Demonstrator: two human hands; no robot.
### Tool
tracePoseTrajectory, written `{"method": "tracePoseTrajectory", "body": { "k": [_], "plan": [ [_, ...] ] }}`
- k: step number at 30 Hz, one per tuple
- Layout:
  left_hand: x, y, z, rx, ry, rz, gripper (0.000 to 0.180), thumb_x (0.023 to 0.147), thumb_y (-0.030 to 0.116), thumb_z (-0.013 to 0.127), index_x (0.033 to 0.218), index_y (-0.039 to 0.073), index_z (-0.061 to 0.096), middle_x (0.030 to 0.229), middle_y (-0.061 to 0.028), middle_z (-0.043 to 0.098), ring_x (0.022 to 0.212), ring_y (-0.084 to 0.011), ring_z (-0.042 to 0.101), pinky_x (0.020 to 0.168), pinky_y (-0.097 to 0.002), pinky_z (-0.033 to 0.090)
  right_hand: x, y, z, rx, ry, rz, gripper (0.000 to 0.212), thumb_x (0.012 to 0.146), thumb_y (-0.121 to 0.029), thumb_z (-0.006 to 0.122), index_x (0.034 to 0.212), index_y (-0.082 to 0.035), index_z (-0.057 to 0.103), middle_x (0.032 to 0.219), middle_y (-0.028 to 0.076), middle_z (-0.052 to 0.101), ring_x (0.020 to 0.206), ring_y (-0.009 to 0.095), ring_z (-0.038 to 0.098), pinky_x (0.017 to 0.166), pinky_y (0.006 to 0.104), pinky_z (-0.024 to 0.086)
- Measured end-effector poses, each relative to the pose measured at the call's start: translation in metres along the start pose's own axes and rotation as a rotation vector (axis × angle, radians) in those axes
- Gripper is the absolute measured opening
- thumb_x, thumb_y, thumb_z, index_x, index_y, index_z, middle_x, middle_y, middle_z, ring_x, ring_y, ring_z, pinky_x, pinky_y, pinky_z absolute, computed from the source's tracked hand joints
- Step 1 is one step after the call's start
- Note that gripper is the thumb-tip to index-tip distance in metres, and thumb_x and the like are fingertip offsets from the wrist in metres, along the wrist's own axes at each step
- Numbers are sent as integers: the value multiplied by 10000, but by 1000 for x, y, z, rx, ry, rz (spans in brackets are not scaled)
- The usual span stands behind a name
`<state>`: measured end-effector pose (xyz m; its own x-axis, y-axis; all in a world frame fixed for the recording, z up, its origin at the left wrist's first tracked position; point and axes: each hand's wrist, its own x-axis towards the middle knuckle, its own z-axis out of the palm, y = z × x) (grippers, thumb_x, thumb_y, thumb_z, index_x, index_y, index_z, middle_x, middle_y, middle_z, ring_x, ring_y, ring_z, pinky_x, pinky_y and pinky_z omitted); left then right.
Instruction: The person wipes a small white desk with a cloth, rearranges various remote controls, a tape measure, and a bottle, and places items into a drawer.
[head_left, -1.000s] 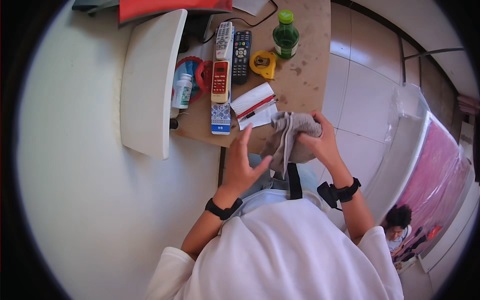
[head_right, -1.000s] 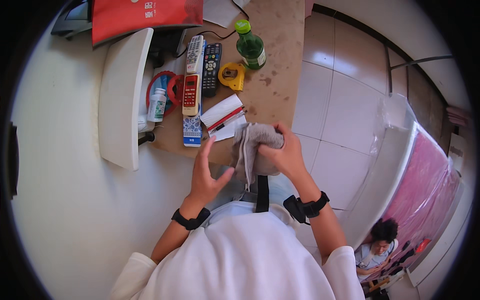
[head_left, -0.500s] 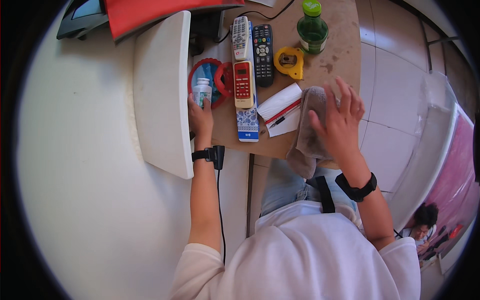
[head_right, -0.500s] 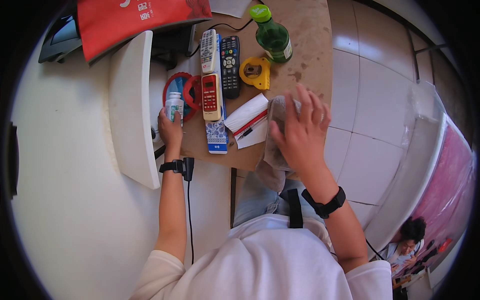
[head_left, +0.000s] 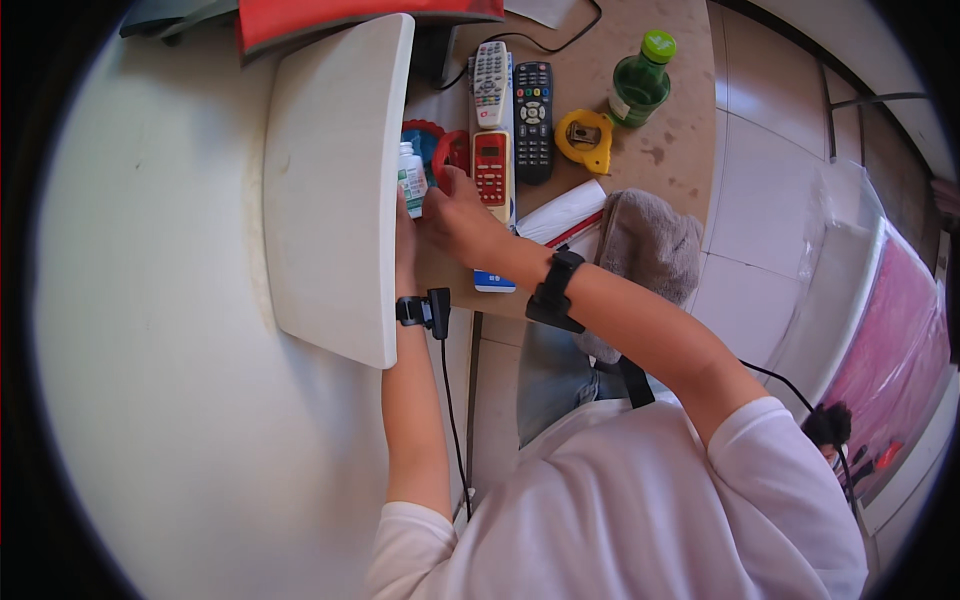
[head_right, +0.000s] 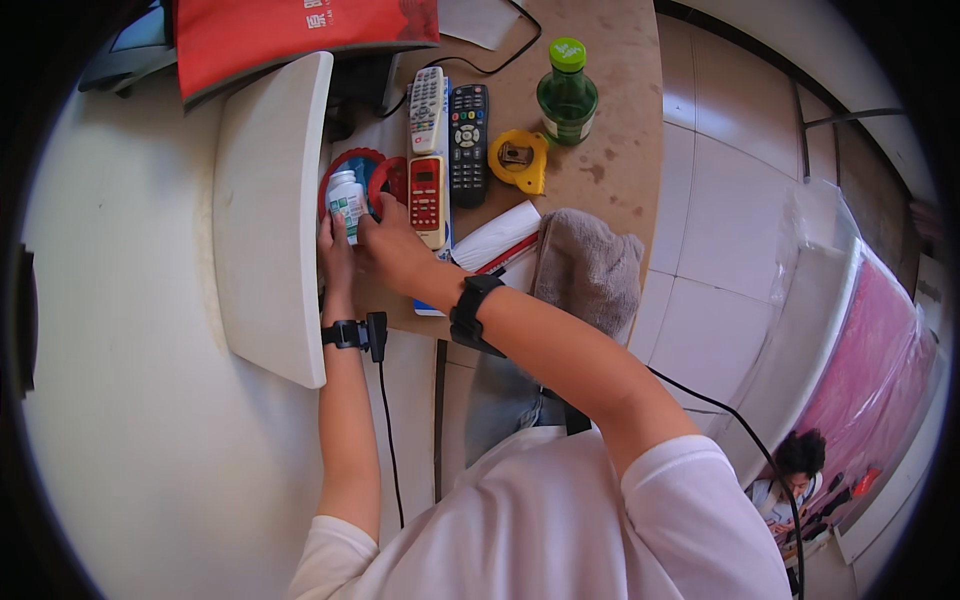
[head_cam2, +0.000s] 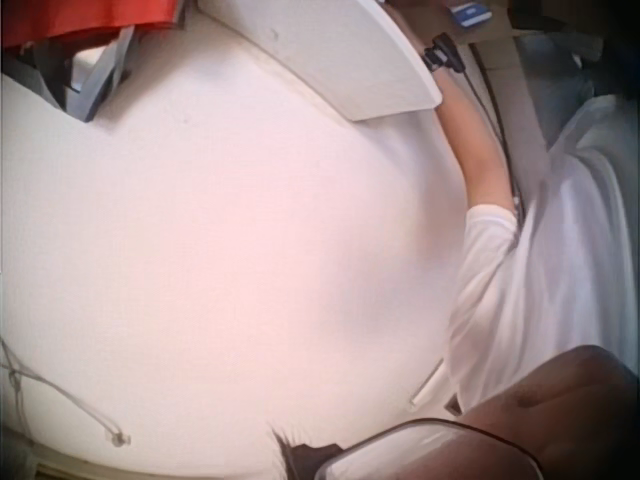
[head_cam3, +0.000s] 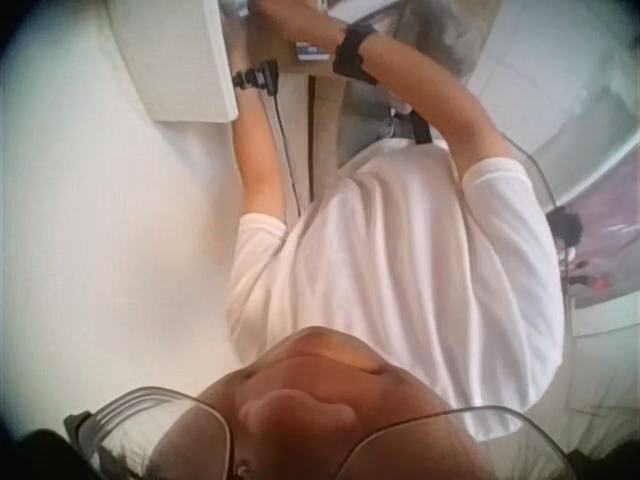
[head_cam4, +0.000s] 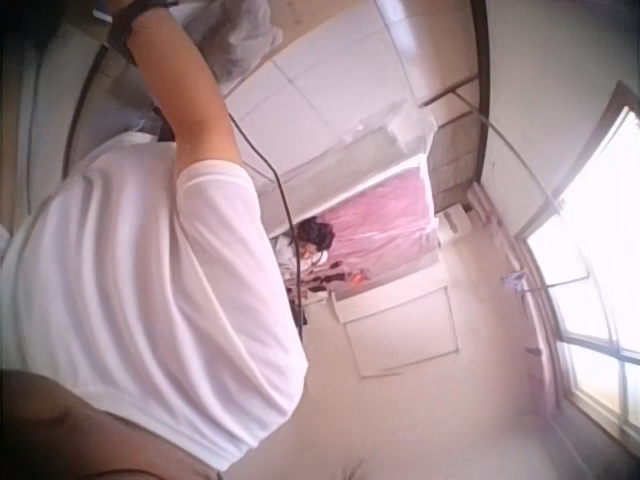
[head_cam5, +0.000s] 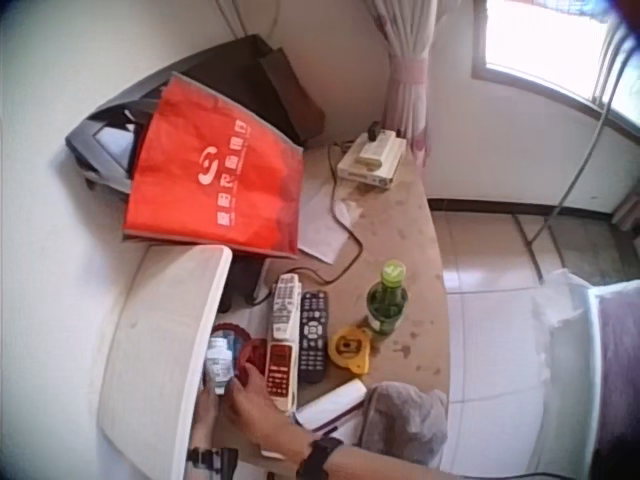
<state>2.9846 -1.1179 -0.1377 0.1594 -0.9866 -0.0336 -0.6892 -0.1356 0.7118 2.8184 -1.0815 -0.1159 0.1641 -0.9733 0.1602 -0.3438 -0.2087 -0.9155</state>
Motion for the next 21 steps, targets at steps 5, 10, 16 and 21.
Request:
{"method": "tracePoseTrajectory", "body": {
  "k": [5,10,16,21],
  "plan": [
    [-4,30,5,72,-46,-50,568,1021,402,494,1383,-35,456,1376,-243,499,1260,-354,483,1040,-405,393,-3,13,13,38,104,140,371,767,-88,716,1085,24,560,1239,350,479,1236,526,415,1044,526,382],
    [-10,37,-4,135,-84,-80,656,996,418,517,1445,-42,386,1452,-276,440,1355,-381,427,1117,-423,333,-6,15,15,229,29,226,305,768,-63,714,1033,-41,566,1093,216,538,1113,445,477,963,501,418],
    [16,-30,-8,-308,-186,-292,551,968,373,559,1343,-17,459,1215,-201,591,1107,-287,594,947,-364,486,-1,-17,13,106,52,106,291,815,-94,665,1080,-76,546,1017,176,539,1038,380,484,917,453,413],
    [8,-51,-22,-172,-146,2,582,966,431,574,1331,-6,454,1157,-172,610,1030,-252,617,910,-348,495,3,-25,7,387,157,34,208,909,-65,586,1083,-16,484,958,218,575,933,386,565,830,432,454]
  ]
}}
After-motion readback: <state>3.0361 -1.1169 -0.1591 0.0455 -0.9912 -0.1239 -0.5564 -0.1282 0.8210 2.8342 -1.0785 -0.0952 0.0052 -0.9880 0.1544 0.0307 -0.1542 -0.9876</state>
